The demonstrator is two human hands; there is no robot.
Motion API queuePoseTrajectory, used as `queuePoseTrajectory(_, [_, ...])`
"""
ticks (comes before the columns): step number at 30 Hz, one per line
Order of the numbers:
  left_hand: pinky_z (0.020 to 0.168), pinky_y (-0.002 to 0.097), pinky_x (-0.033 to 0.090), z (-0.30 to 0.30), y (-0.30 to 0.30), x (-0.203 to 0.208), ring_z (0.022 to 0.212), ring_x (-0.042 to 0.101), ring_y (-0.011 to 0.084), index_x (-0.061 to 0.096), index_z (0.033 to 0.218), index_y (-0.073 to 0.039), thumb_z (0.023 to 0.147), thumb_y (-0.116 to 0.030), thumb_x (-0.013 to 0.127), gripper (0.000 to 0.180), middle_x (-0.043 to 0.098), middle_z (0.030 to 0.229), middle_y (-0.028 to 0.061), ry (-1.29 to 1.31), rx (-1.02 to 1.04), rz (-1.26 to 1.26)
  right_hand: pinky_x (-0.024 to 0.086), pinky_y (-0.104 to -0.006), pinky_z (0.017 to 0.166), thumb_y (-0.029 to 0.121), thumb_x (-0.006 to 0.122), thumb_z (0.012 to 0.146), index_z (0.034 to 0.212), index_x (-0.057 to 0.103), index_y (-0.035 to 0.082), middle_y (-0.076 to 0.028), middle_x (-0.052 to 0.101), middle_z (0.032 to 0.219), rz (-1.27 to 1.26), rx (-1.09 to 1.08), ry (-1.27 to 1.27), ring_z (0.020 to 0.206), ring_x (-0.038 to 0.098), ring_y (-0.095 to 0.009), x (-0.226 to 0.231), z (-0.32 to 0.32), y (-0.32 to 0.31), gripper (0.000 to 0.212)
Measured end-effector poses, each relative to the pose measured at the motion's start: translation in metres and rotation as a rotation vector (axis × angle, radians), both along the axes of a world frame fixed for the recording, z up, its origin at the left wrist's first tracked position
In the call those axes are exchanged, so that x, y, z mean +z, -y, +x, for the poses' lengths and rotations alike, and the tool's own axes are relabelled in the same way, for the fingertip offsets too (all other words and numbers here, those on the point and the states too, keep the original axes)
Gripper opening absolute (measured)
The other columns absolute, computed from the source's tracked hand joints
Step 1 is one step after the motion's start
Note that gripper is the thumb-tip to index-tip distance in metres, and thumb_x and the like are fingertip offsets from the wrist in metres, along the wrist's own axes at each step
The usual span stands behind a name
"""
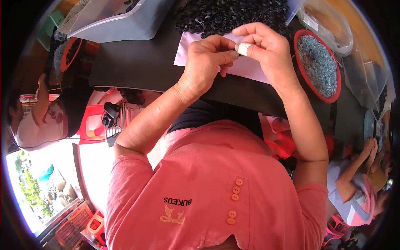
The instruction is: Assembling small black plastic components by manually inserting a small white part into each housing.
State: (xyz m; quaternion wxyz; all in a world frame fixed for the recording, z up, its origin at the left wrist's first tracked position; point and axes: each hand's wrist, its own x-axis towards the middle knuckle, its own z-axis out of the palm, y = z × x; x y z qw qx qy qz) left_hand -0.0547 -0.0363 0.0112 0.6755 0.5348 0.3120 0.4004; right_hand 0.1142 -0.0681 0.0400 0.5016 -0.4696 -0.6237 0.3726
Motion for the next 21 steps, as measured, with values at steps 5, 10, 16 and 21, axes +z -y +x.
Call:
queuePoseTrajectory(5, [0.053, 0.0197, 0.041, -0.012, 0.009, -0.006, 0.059, 0.052, 0.0067, 0.065, 0.096, 0.003, 0.088, -0.001, 0.064, 0.009, 0.063, 0.076, 0.0033, -0.073, 0.036, 0.036, 0.046, -0.0216, 0.069, 0.000, 0.062, 0.083, 0.100, 0.066, 0.002, -0.002, 0.065, 0.078, -0.024, -0.055, 0.078, 0.070, 0.057, -0.006, -0.013, 0.003, -0.011, 0.018])
queuePoseTrajectory(10, [0.055, 0.0178, 0.040, -0.017, 0.011, -0.016, 0.061, 0.049, 0.0025, 0.068, 0.097, -0.004, 0.086, -0.006, 0.069, 0.012, 0.062, 0.077, -0.0032, -0.142, -0.009, 0.199, 0.047, -0.0384, 0.071, 0.008, 0.060, 0.081, 0.096, 0.069, 0.011, -0.009, 0.065, 0.085, 0.494, -0.178, 0.932, 0.081, 0.064, -0.027, -0.022, 0.000, -0.054, 0.018])
queuePoseTrajectory(16, [0.057, 0.0188, 0.041, -0.023, 0.011, -0.017, 0.064, 0.050, 0.0023, 0.068, 0.096, -0.004, 0.086, -0.007, 0.070, 0.011, 0.062, 0.078, -0.0040, -0.112, -0.040, 0.159, 0.045, -0.0417, 0.075, 0.006, 0.059, 0.078, 0.094, 0.068, 0.011, -0.006, 0.065, 0.090, 0.436, -0.169, 1.107, 0.089, 0.063, -0.028, -0.030, 0.002, -0.060, 0.019])
queuePoseTrajectory(21, [0.059, 0.0189, 0.041, -0.023, 0.013, -0.022, 0.066, 0.050, 0.0025, 0.066, 0.094, -0.004, 0.087, -0.006, 0.069, 0.009, 0.061, 0.078, -0.0038, -0.049, -0.029, 0.166, 0.044, -0.0416, 0.078, 0.006, 0.060, 0.076, 0.094, 0.068, 0.013, -0.004, 0.064, 0.093, 0.356, -0.217, 1.070, 0.094, 0.061, -0.027, -0.027, 0.017, -0.061, 0.021])
